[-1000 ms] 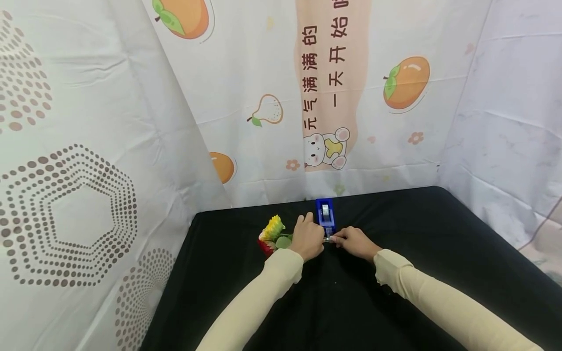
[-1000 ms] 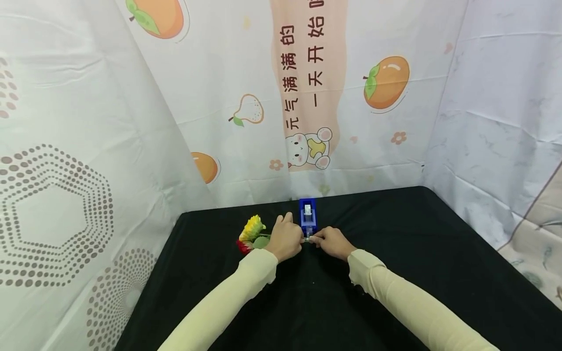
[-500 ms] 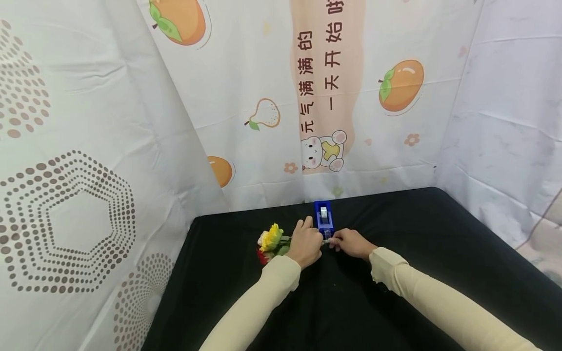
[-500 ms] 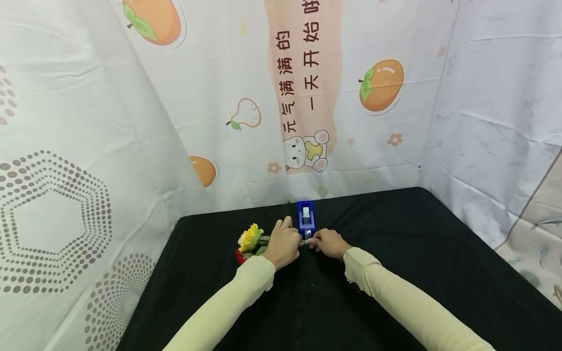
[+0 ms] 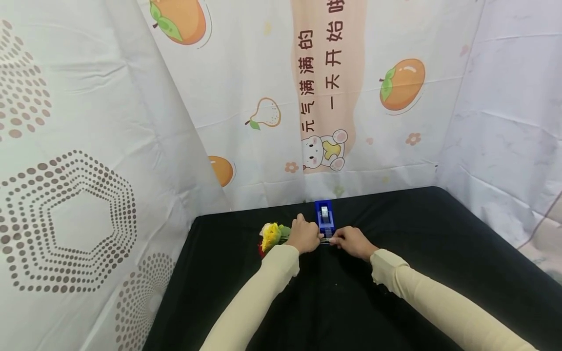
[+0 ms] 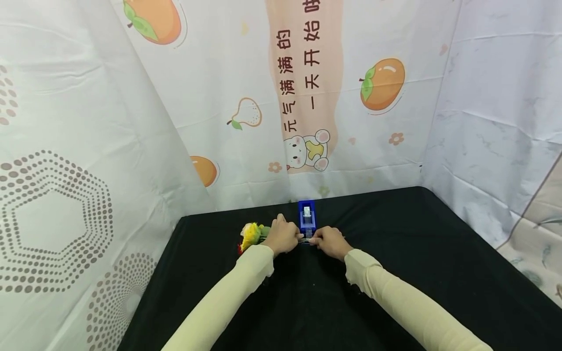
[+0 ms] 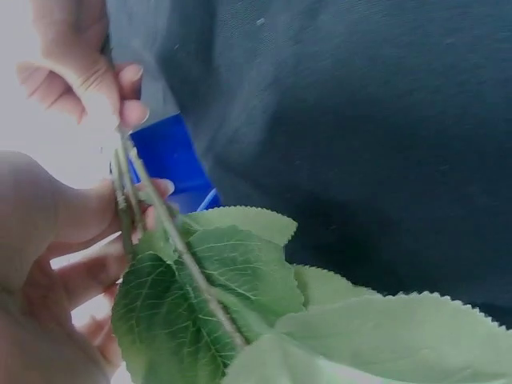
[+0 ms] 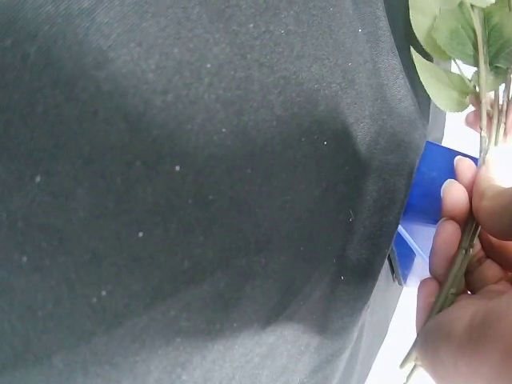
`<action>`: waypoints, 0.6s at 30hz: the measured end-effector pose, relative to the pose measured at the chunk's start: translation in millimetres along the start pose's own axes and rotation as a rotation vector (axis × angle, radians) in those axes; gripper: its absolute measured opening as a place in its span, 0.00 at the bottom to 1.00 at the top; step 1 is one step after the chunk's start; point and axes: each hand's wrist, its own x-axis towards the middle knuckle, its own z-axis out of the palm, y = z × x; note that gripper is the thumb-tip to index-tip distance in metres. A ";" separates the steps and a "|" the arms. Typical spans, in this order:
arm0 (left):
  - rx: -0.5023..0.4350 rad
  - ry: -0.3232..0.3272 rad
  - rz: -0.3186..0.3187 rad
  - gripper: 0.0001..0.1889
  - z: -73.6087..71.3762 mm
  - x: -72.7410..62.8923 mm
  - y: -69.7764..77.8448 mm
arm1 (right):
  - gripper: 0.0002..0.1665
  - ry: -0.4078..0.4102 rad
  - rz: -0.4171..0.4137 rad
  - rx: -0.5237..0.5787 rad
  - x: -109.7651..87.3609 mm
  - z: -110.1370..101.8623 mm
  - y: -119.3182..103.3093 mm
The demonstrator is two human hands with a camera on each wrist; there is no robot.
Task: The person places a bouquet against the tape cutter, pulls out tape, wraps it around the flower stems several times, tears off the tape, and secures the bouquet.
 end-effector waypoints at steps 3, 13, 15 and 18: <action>-0.042 -0.061 -0.020 0.19 -2.7 3.9 0.0 | 0.11 0.015 -0.015 -0.004 0.1 -0.1 1.1; -0.101 -0.110 -0.039 0.14 -1.0 9.3 -3.6 | 0.09 0.042 -0.043 0.000 1.2 2.5 1.8; -0.089 -0.085 -0.041 0.12 -0.2 9.0 -2.7 | 0.08 0.050 -0.041 0.003 1.6 2.7 2.3; -0.044 -0.042 -0.033 0.11 0.4 8.2 -1.0 | 0.07 0.058 -0.044 0.007 1.7 2.2 2.0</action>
